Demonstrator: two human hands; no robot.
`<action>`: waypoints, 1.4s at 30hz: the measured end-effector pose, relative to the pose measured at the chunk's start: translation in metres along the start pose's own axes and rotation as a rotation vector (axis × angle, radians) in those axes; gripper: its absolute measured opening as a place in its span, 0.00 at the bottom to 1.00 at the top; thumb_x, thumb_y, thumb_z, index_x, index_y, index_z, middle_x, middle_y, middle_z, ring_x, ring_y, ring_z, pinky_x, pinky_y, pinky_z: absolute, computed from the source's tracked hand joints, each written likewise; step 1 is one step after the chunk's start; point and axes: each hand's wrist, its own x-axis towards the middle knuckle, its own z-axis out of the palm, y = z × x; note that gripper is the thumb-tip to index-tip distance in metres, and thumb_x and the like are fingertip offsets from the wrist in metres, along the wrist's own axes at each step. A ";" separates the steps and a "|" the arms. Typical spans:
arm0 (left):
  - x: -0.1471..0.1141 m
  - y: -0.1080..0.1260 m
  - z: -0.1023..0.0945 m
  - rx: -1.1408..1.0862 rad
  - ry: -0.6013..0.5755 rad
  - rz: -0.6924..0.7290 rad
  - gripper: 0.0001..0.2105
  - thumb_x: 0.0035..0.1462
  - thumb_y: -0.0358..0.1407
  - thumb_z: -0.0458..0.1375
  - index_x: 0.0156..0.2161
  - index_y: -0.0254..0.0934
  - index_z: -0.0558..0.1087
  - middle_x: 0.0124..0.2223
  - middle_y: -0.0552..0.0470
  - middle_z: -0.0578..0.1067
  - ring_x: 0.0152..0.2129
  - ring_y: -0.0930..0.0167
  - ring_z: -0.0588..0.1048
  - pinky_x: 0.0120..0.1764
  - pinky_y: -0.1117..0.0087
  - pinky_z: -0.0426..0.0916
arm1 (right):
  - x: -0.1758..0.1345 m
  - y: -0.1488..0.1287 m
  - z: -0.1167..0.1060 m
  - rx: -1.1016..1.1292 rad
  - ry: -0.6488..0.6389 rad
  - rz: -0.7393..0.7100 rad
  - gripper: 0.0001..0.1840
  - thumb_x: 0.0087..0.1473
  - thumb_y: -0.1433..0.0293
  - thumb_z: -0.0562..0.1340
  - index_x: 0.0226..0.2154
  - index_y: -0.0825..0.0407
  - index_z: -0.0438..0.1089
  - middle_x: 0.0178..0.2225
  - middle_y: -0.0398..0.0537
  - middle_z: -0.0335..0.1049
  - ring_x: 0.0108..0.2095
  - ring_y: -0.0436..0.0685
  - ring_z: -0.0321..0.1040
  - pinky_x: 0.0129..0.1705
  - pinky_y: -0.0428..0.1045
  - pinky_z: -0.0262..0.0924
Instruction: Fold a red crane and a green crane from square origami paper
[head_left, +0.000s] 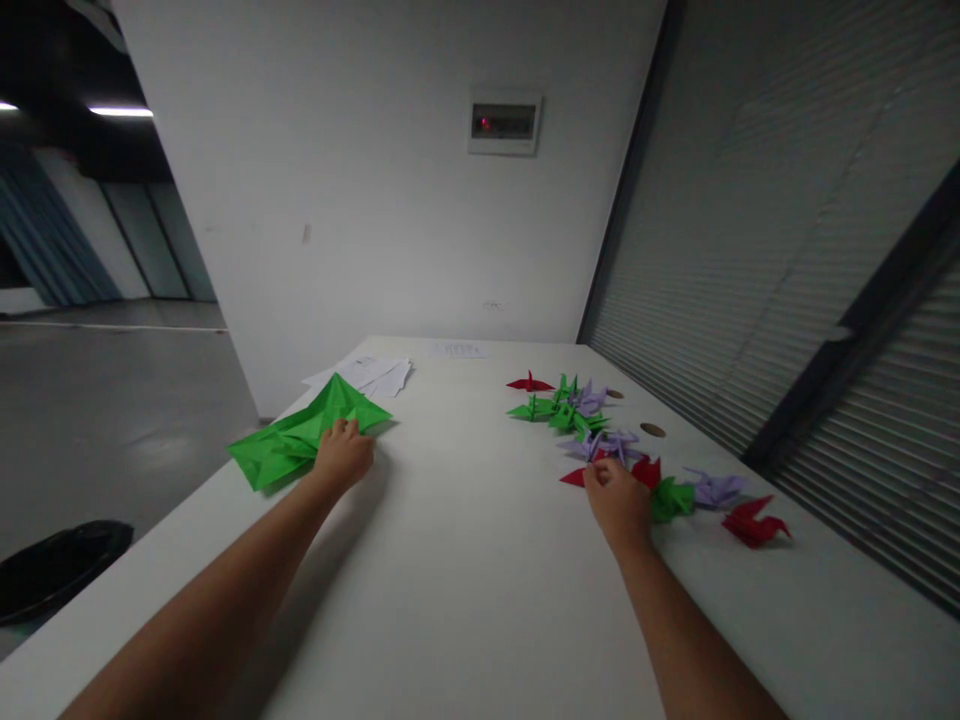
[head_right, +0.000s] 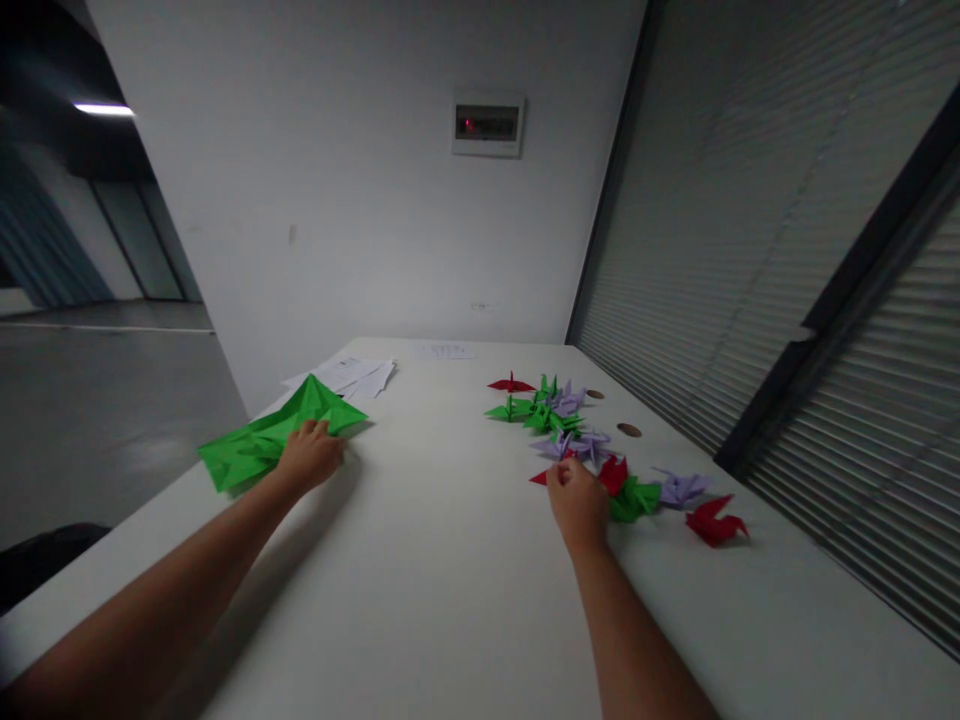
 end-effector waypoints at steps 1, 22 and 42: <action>0.001 -0.007 0.002 0.016 -0.048 -0.005 0.14 0.64 0.33 0.50 0.39 0.36 0.79 0.49 0.37 0.74 0.49 0.52 0.67 0.48 0.55 0.61 | 0.000 -0.001 0.001 0.007 -0.008 -0.006 0.11 0.53 0.62 0.57 0.27 0.51 0.70 0.29 0.54 0.78 0.29 0.61 0.73 0.32 0.50 0.58; -0.074 0.100 -0.056 0.138 0.056 0.406 0.18 0.58 0.21 0.48 0.46 0.24 0.78 0.50 0.27 0.73 0.37 0.57 0.73 0.36 0.58 0.70 | -0.003 -0.010 0.001 0.168 -0.094 -0.051 0.13 0.51 0.61 0.57 0.26 0.50 0.72 0.26 0.52 0.78 0.29 0.61 0.75 0.33 0.51 0.63; -0.071 0.097 -0.016 -0.364 0.005 0.708 0.16 0.66 0.40 0.56 0.54 0.35 0.73 0.61 0.36 0.69 0.58 0.55 0.68 0.59 0.54 0.66 | -0.021 -0.037 0.006 0.254 -0.241 -0.426 0.12 0.58 0.67 0.57 0.28 0.52 0.72 0.27 0.49 0.73 0.28 0.56 0.69 0.34 0.49 0.62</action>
